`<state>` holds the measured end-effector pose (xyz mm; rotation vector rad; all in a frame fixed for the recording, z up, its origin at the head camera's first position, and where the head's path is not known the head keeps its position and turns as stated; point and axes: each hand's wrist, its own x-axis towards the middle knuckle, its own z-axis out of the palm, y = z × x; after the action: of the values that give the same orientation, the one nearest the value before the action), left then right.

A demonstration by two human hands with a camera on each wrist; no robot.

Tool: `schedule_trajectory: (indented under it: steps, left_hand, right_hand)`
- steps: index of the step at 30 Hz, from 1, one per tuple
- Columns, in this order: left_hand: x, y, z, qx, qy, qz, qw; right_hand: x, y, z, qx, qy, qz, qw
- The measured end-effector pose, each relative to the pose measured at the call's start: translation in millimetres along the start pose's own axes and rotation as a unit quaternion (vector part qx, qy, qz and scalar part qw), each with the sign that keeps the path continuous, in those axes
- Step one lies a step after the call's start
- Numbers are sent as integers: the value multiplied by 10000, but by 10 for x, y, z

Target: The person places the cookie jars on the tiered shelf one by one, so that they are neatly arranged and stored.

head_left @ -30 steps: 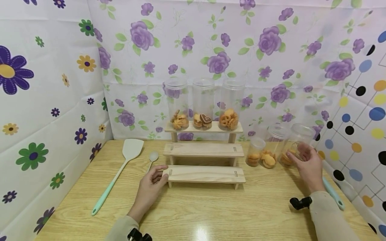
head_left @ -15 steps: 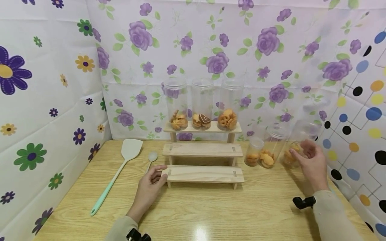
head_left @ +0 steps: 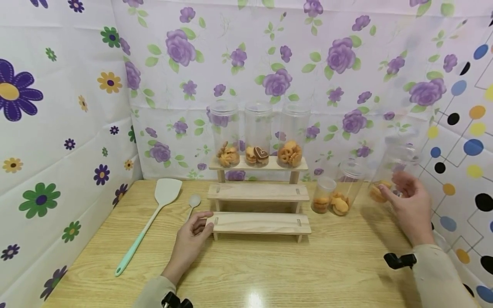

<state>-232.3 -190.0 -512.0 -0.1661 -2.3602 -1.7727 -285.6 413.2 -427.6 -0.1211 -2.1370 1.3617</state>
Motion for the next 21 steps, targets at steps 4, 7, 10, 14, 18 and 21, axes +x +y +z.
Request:
schedule_trajectory:
  steps: [4, 7, 10, 14, 18, 21]
  left_hand:
    - [-3, 0, 3, 9, -3, -10, 10000]
    - [-3, 6, 3, 27, -10, -14, 10000]
    - [-2, 14, 4, 52, -10, -7, 10000]
    - [-2, 21, 3, 71, 12, 6, 10000]
    - [-2, 27, 7, 86, 33, 4, 10000]
    - [0, 28, 9, 86, 38, -24, 10000]
  right_hand:
    - [-30, -188, -69, 144, 125, 0, 9998]
    - [-44, -338, -109, 195, 280, -40, 9994]
    - [-64, -482, -135, 270, 373, -69, 9989]
    - [-99, -655, -127, 296, 355, -155, 9988]
    - [-132, -822, -67, 499, 250, -415, 9976]
    - [-156, -929, 0, 592, 153, -631, 9961]
